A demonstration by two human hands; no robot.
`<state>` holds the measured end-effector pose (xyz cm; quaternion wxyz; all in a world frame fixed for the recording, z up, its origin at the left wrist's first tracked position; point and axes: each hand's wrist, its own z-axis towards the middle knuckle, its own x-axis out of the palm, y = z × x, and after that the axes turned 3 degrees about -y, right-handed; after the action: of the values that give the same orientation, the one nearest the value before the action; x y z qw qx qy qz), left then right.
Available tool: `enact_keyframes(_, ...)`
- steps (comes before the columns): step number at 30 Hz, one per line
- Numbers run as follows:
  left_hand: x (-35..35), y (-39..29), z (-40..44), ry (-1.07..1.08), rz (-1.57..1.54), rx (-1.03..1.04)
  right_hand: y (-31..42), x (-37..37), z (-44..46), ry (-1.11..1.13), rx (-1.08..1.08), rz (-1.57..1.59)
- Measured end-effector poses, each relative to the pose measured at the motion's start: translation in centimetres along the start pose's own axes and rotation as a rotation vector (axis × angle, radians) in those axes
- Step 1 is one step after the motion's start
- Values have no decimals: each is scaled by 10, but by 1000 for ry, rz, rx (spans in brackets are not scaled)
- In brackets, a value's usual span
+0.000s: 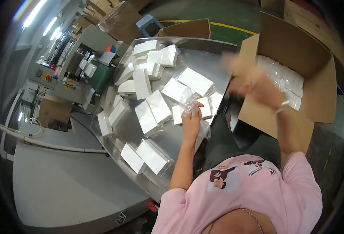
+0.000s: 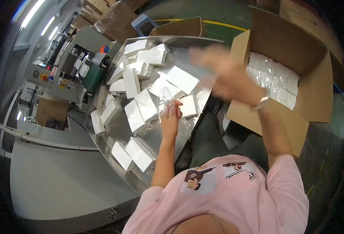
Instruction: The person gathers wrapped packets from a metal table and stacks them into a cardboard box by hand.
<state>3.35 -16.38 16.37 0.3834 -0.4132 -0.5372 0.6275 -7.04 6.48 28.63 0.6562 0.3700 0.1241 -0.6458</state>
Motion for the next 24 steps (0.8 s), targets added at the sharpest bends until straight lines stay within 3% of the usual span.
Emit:
enact_keyframes(1, 2, 5, 0, -16, 128, 87, 2, -34, 6, -212, -47, -72)
enact_keyframes(3, 16, 18, 4, -100, 363, 507, 13, -87, 2, -656, -211, -201)
enact_keyframes(5, 23, -5, 3, -17, 416, 380, 36, -109, -16, -1072, -406, -302)
enact_keyframes(7, 25, -25, 4, 107, 530, 274, 47, -70, -22, -1217, -444, -313)
enact_keyframes(8, 33, -34, 2, 28, 500, 478, 44, -28, -16, -1075, -346, -265)
enact_keyframes(9, 44, -41, 1, -55, 465, 680, 36, 19, -8, -795, -181, -202)
enact_keyframes(11, 49, -36, -5, -64, 453, 845, 18, 98, -2, -234, 110, -83)
enact_keyframes(13, 40, -31, 17, 63, 510, 838, 4, 108, 0, -184, 132, 44)
enact_keyframes(14, 44, -34, 15, -20, 368, 685, -2, 94, -4, -99, 165, 149)
enact_keyframes(15, 35, -38, 15, 83, -76, 421, -16, 78, -2, -287, 148, 102)
enact_keyframes(17, 19, -48, 33, 246, -963, -121, -17, 15, 2, -556, 151, 417)
enact_keyframes(18, 21, -57, 36, 263, -1364, -196, -25, -8, 1, -710, -56, 304)
enact_keyframes(19, 20, -53, 42, 266, -1473, -232, -32, -32, 0, -870, -246, 160)
enact_keyframes(22, 23, -39, 50, 249, -1709, -308, 25, -109, -42, -1213, -460, -80)
enact_keyframes(24, 36, -56, 46, 107, -1706, -333, 50, -108, -57, -1375, -521, -224)
